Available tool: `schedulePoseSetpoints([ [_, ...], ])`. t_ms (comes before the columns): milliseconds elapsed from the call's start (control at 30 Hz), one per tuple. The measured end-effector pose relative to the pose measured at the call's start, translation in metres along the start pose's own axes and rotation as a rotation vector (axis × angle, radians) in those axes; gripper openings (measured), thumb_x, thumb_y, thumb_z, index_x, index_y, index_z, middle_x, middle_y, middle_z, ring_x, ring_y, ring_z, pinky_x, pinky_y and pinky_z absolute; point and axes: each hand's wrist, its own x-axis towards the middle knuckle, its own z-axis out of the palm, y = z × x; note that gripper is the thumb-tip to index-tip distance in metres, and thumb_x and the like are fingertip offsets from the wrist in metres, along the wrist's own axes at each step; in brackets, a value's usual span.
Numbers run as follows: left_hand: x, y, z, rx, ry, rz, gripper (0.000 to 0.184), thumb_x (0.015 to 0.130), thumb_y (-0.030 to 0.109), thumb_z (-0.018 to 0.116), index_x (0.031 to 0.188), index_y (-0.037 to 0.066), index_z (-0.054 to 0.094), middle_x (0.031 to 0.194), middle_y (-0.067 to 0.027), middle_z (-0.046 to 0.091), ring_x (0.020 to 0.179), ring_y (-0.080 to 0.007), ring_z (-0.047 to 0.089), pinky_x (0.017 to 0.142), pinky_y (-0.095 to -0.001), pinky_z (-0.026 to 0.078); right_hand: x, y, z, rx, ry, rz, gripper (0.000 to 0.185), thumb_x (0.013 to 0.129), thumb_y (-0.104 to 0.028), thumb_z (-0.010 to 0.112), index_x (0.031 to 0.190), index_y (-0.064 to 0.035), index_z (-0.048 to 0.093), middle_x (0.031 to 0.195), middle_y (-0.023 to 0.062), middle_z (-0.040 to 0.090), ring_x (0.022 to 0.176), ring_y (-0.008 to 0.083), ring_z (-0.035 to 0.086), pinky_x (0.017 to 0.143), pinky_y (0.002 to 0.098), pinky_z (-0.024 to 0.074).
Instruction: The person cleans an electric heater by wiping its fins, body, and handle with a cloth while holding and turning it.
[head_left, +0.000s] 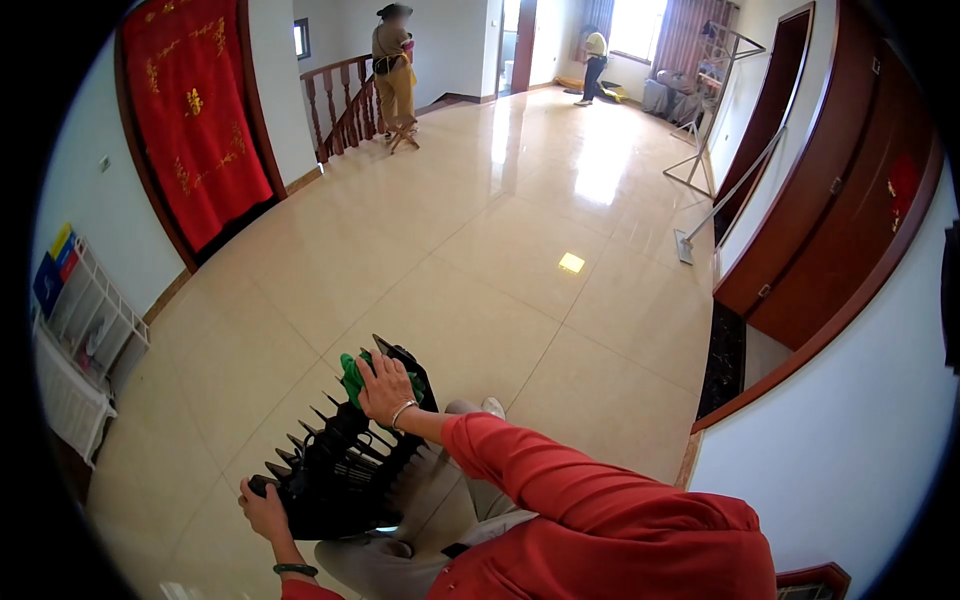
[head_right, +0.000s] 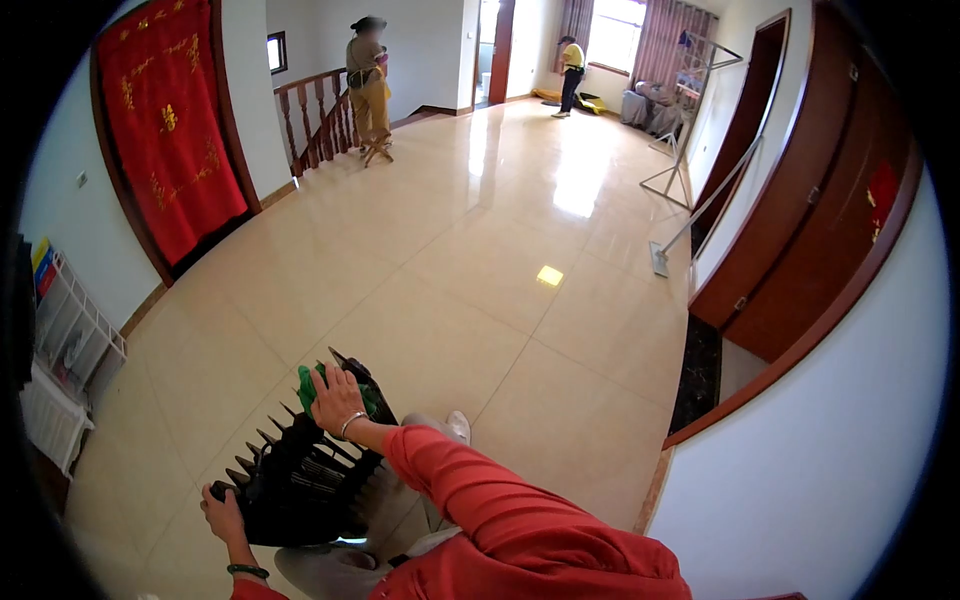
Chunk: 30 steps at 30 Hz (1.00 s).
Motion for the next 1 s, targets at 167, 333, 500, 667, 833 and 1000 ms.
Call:
schedulePoseSetpoints([
  [167,0.001,0.001,0.001,0.004,0.001,-0.017,0.052,0.083,0.033,0.056,0.130,0.019,0.039,0.125,-0.0165,0.045,0.106,-0.0374,0.052,0.084,-0.0484,0.048,0.000,0.001,0.000,0.027,0.028,0.003,0.054,0.078,-0.023,0.052,0.127,-0.0009,0.044,0.129,0.0253,0.041,0.117,0.0367,0.042,0.101,0.0453,0.0295],
  [333,-0.001,0.004,-0.002,0.014,-0.005,-0.023,0.052,0.083,0.034,0.056,0.130,0.020,0.039,0.124,-0.0167,0.046,0.107,-0.0374,0.052,0.086,-0.0482,0.047,0.000,0.002,-0.001,0.027,0.049,-0.007,0.055,0.077,-0.023,0.052,0.127,-0.0010,0.044,0.129,0.0251,0.042,0.117,0.0368,0.042,0.100,0.0453,0.0300],
  [500,-0.002,0.004,-0.003,0.008,0.002,-0.014,0.051,0.083,0.034,0.057,0.129,0.020,0.040,0.123,-0.0167,0.046,0.105,-0.0377,0.054,0.085,-0.0480,0.048,-0.001,0.001,-0.004,0.037,0.052,-0.013,0.055,0.077,-0.023,0.052,0.127,-0.0005,0.044,0.128,0.0252,0.042,0.116,0.0368,0.042,0.099,0.0452,0.0305],
  [667,-0.003,0.005,-0.004,0.026,0.002,-0.008,0.049,0.084,0.034,0.056,0.129,0.020,0.040,0.123,-0.0180,0.046,0.103,-0.0377,0.055,0.083,-0.0478,0.048,-0.001,0.001,-0.004,0.031,0.045,-0.011,0.056,0.076,-0.023,0.052,0.127,0.0002,0.044,0.129,0.0255,0.042,0.116,0.0370,0.042,0.099,0.0452,0.0305],
  [833,0.000,0.000,0.002,0.031,0.000,-0.003,0.048,0.086,0.034,0.055,0.129,0.020,0.040,0.123,-0.0190,0.045,0.104,-0.0376,0.055,0.083,-0.0474,0.049,-0.001,0.002,-0.004,0.036,0.040,-0.010,0.056,0.077,-0.023,0.052,0.127,0.0001,0.044,0.129,0.0257,0.042,0.117,0.0371,0.042,0.100,0.0455,0.0300],
  [1000,0.003,-0.004,0.007,0.033,0.034,0.008,0.052,0.083,0.033,0.057,0.130,0.020,0.039,0.123,-0.0169,0.046,0.103,-0.0376,0.054,0.080,-0.0486,0.049,-0.001,0.002,-0.003,0.027,0.042,-0.010,0.056,0.077,-0.024,0.052,0.127,0.0000,0.044,0.129,0.0257,0.042,0.117,0.0371,0.041,0.101,0.0458,0.0296],
])
